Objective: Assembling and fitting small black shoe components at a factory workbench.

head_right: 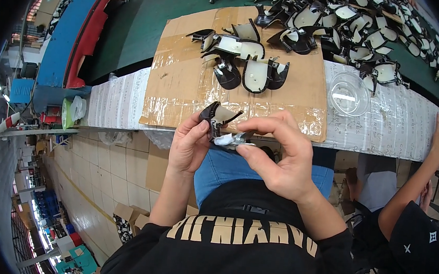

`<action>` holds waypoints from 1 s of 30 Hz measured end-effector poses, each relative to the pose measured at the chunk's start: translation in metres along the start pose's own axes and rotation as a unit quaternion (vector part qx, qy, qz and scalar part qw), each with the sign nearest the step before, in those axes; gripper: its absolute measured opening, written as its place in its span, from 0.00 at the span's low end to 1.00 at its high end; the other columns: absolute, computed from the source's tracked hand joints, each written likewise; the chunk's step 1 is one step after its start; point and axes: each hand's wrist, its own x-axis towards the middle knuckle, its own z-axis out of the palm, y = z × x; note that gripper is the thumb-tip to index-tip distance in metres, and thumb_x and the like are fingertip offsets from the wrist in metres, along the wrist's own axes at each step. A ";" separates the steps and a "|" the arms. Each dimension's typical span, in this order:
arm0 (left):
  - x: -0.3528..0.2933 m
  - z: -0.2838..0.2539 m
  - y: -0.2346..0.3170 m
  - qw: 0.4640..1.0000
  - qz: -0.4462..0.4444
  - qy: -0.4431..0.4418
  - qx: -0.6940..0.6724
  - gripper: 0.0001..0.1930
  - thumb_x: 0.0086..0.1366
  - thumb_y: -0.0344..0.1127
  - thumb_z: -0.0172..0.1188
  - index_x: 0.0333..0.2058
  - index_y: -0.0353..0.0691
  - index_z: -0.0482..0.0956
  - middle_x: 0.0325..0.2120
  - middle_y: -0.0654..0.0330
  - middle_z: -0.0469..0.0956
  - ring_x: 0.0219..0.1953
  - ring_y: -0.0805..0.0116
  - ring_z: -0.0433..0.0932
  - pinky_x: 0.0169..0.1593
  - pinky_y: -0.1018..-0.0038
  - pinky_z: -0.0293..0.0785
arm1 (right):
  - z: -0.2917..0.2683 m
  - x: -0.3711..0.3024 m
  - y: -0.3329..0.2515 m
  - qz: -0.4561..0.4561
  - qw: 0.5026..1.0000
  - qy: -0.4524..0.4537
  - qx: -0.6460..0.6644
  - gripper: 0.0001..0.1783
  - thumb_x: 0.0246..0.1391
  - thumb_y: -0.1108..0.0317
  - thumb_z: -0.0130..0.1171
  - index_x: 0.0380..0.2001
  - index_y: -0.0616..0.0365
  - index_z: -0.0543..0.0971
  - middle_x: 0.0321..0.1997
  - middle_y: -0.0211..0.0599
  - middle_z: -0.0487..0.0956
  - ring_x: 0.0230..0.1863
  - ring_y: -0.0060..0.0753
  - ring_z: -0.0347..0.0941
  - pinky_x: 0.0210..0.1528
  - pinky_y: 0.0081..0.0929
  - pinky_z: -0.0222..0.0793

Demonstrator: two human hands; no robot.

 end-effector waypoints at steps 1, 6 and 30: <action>0.000 0.000 0.000 1.000 0.000 0.000 0.000 0.16 0.68 0.28 0.62 0.54 0.33 0.79 0.38 0.62 0.83 0.34 0.77 0.76 0.42 0.79 0.74 | -0.002 0.000 -0.001 -0.002 1.000 0.012 0.013 0.18 0.45 0.79 0.70 0.43 0.59 0.84 0.39 0.33 0.81 0.41 0.29 0.73 0.45 0.23 0.69; -0.003 0.004 -0.003 1.000 -0.009 -0.002 0.004 0.17 0.68 0.28 0.63 0.54 0.32 0.80 0.37 0.61 0.83 0.34 0.77 0.76 0.41 0.79 0.74 | 0.000 0.008 0.006 -0.057 0.992 0.041 -0.100 0.18 0.45 0.78 0.71 0.42 0.59 0.84 0.37 0.33 0.82 0.41 0.30 0.73 0.46 0.24 0.69; -0.011 0.004 -0.013 0.999 -0.023 0.007 0.046 0.17 0.63 0.26 0.66 0.51 0.31 0.82 0.37 0.60 0.85 0.34 0.79 0.77 0.40 0.81 0.73 | 0.000 0.014 0.016 -0.121 0.947 0.121 -0.271 0.16 0.42 0.72 0.75 0.38 0.55 0.85 0.33 0.29 0.83 0.36 0.33 0.72 0.44 0.29 0.63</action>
